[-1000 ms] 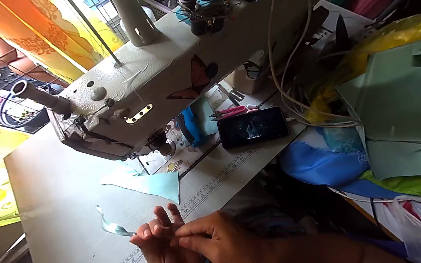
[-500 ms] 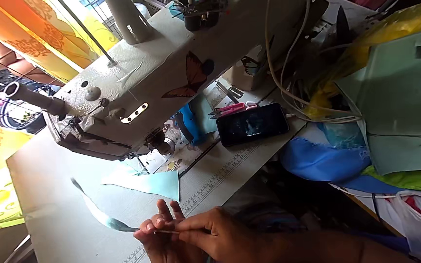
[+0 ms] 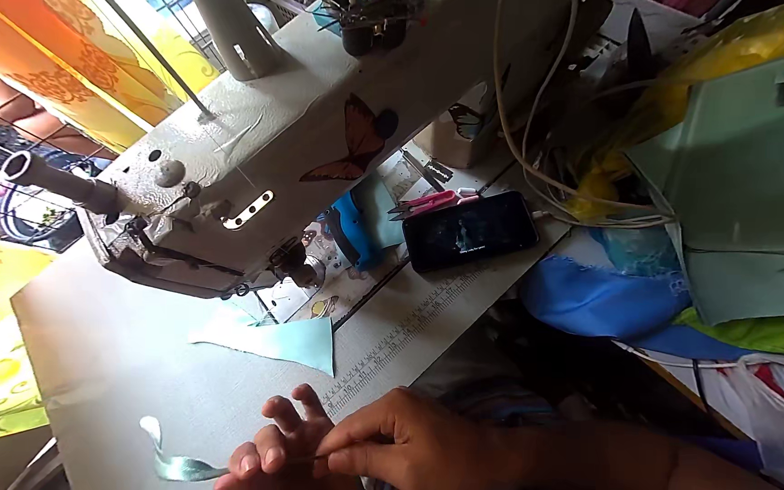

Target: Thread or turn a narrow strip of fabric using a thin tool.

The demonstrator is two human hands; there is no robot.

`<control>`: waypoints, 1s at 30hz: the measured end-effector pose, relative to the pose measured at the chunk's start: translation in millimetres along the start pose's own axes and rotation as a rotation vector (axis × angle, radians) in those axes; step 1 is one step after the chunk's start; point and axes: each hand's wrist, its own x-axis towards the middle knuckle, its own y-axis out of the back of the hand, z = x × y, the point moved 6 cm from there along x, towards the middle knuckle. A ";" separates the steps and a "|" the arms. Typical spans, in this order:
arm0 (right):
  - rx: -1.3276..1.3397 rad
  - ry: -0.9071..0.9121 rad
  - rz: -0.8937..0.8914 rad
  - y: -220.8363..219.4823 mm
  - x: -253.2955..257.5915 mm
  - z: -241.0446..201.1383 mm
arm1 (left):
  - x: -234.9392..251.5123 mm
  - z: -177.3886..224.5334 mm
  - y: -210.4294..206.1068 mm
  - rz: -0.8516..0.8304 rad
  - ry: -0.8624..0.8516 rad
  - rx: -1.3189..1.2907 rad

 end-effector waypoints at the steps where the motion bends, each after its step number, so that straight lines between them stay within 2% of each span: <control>1: -0.030 0.016 0.033 0.2 -0.6 -0.4 | -0.1 -0.4 1.1 0.024 -0.023 0.070; 6: -0.154 0.099 0.143 -2.7 -4.0 2.2 | -5.9 -0.1 5.7 0.181 -0.146 0.374; 11: -0.178 0.123 0.178 -5.5 -6.1 5.1 | -8.6 -2.5 1.6 0.172 -0.151 0.375; 15: -0.173 0.155 0.212 -7.0 -7.2 5.3 | -10.1 -5.4 -0.6 0.236 -0.143 0.385; 22: -0.206 0.191 0.283 -3.9 -0.5 1.2 | -20.9 -21.4 -5.8 0.129 -0.047 0.506; 27: -0.188 0.178 0.232 0.1 0.5 2.6 | -11.7 -14.8 0.2 0.152 -0.011 0.593; 30: -0.172 0.134 0.189 -0.8 -1.5 7.1 | -2.0 -1.3 4.9 0.150 -0.061 0.452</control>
